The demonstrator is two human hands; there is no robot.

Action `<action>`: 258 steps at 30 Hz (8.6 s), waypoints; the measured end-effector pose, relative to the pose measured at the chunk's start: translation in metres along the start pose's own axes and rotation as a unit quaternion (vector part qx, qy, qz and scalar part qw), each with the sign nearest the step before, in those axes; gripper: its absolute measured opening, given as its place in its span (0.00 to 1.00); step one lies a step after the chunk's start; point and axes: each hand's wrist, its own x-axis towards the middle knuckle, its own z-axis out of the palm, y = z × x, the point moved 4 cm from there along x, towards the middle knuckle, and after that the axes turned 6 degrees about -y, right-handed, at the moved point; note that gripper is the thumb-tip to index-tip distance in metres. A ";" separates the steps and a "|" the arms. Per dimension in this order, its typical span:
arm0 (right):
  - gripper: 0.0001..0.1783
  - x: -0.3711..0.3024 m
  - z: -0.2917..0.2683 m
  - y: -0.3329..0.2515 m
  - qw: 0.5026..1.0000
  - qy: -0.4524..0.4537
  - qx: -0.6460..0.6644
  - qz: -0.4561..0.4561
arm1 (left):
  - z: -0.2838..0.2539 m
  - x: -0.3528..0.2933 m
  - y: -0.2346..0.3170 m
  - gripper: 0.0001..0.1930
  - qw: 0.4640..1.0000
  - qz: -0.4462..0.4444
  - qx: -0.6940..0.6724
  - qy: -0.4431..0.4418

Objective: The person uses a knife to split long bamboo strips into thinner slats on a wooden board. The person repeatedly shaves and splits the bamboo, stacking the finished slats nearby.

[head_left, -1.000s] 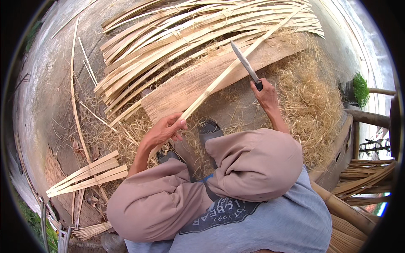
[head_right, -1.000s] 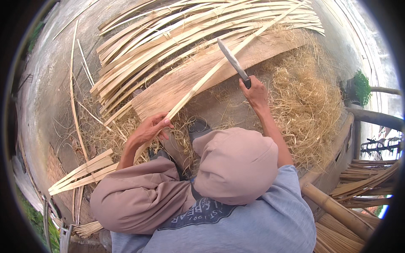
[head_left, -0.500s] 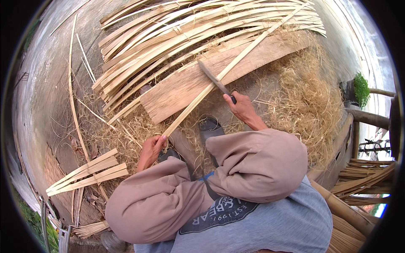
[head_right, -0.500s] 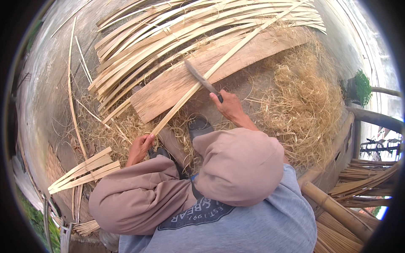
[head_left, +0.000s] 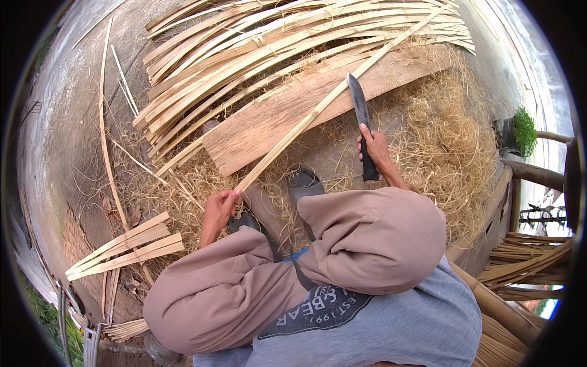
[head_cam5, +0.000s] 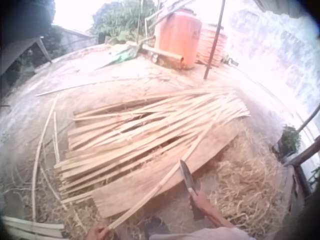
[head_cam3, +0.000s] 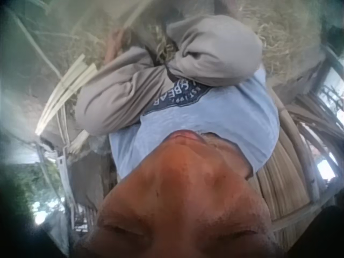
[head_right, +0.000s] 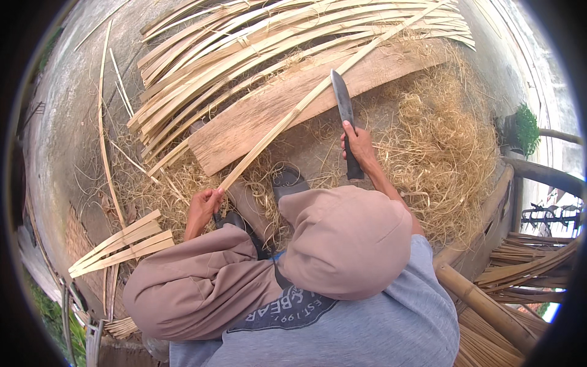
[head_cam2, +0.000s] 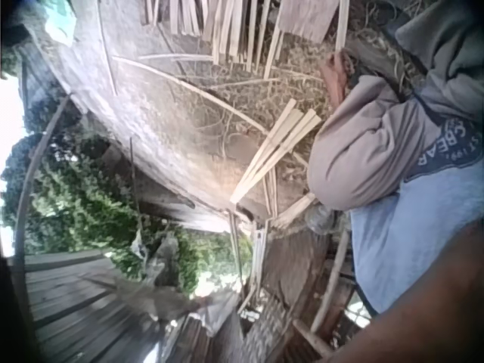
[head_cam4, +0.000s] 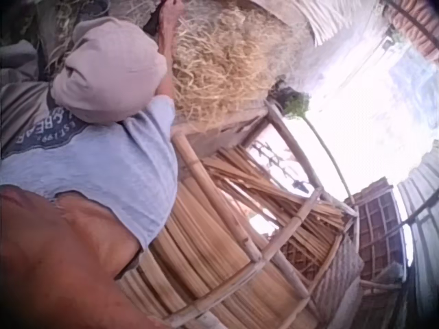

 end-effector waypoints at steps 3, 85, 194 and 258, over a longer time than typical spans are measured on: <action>0.30 -0.018 0.024 0.011 0.989 -0.040 -0.124 -0.065 | -0.004 0.003 -0.005 0.20 0.998 0.002 -0.069 -0.008; 0.42 -0.058 0.054 0.001 0.792 -0.105 -0.561 -0.217 | 0.034 -0.003 0.040 0.20 0.934 0.153 0.290 0.145; 0.23 -0.021 0.150 -0.023 0.980 -0.138 -0.100 -0.105 | 0.224 0.249 0.259 0.08 0.867 0.343 0.344 0.113; 0.13 -0.043 0.172 -0.027 0.959 -0.130 -0.064 -0.243 | 0.210 0.251 0.253 0.15 0.925 0.261 0.251 0.112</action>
